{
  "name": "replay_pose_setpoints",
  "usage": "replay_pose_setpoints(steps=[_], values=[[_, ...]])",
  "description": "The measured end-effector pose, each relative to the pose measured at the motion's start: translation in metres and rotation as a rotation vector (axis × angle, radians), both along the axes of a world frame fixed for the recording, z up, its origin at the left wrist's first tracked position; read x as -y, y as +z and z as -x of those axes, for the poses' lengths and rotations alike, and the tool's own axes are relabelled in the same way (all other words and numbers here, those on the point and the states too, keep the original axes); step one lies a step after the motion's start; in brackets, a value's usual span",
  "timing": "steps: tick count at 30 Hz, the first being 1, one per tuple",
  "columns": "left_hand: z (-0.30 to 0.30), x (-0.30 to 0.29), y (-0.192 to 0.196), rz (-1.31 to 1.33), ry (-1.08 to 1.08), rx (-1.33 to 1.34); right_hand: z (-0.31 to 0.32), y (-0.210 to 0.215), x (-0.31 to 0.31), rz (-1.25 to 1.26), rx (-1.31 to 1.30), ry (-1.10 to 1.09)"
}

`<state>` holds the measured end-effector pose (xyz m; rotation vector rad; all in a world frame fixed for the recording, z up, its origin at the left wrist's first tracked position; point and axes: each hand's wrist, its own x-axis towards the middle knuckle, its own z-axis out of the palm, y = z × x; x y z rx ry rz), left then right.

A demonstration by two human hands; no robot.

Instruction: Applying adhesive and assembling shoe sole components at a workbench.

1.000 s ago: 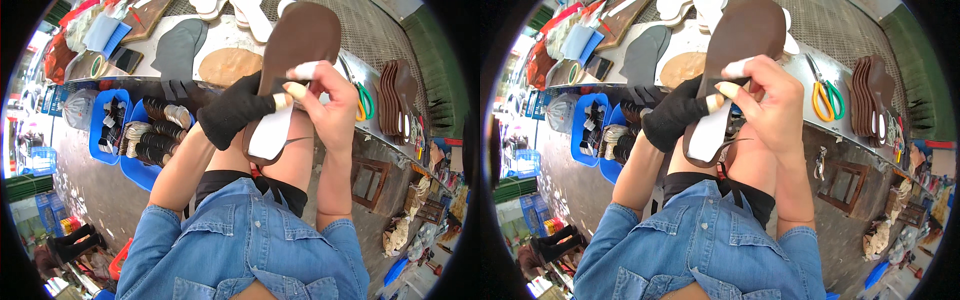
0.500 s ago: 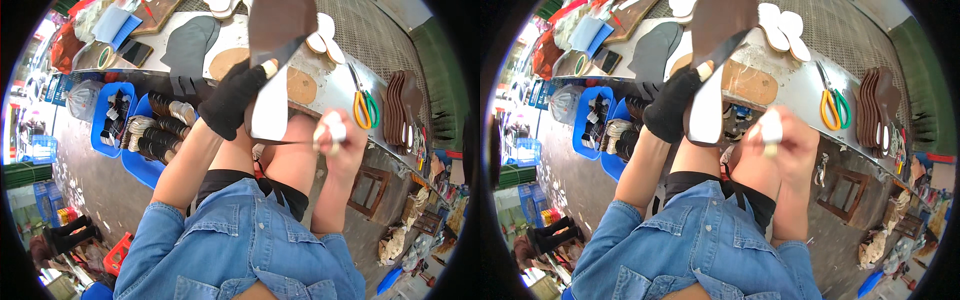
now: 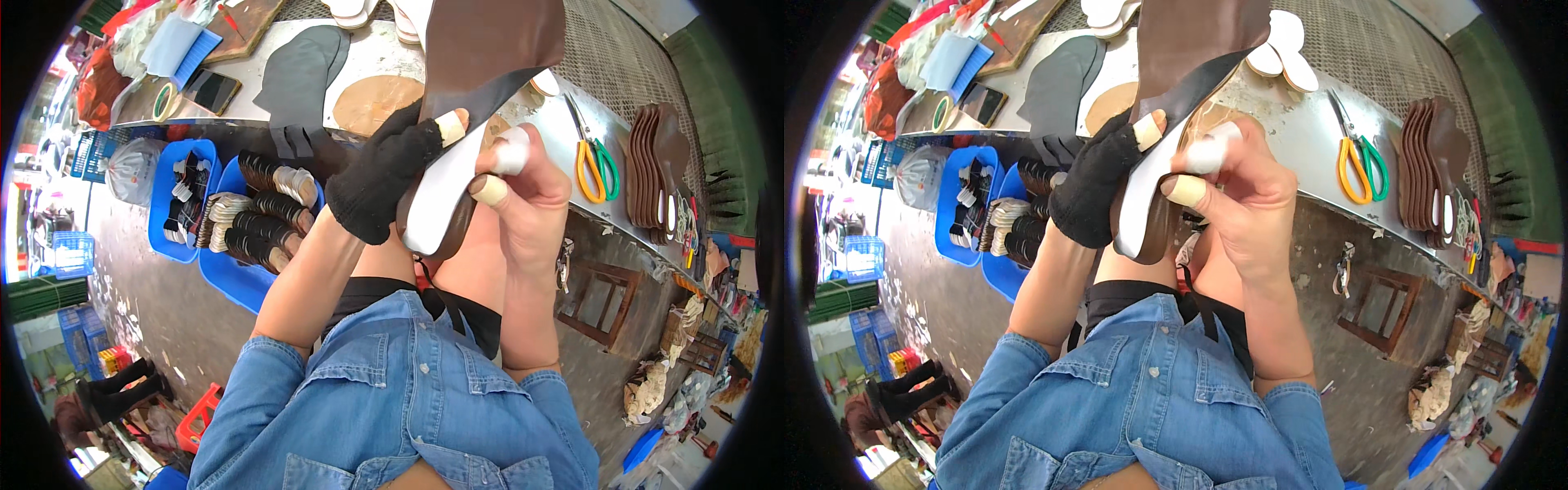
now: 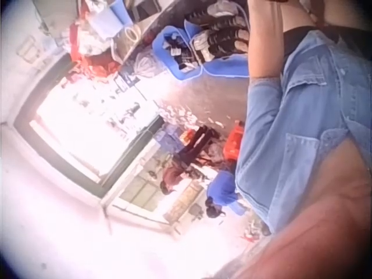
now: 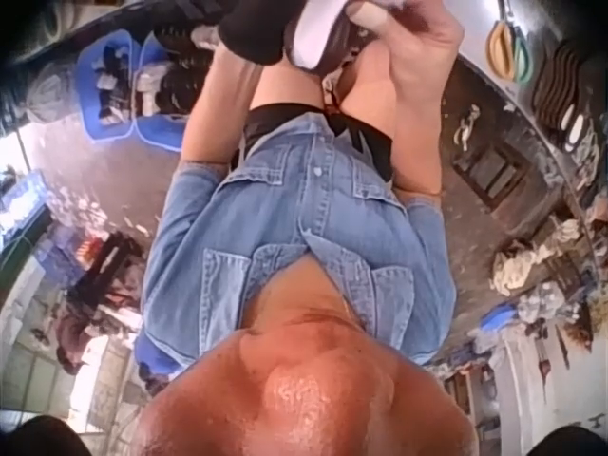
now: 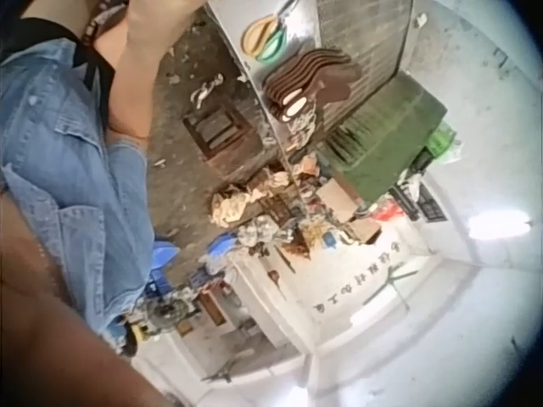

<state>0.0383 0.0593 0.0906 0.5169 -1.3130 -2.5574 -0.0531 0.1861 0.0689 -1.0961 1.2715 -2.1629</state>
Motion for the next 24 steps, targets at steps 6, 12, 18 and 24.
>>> replay_pose_setpoints(steps=[6, 12, 18, 24], values=[[0.000, -0.006, -0.002, -0.090, 0.041, -0.071, -0.009, 0.008, 0.009, -0.041, 0.317, 0.020], [0.005, -0.013, -0.008, -0.129, 0.065, -0.081, -0.003, 0.012, 0.022, -0.013, 0.521, 0.188], [0.007, -0.003, -0.021, -0.274, 0.050, -0.174, -0.021, -0.014, 0.002, -0.021, 0.602, 0.314], [0.003, -0.010, -0.012, -0.176, -0.055, -0.201, -0.001, -0.008, 0.016, -0.137, 0.633, 0.458]])
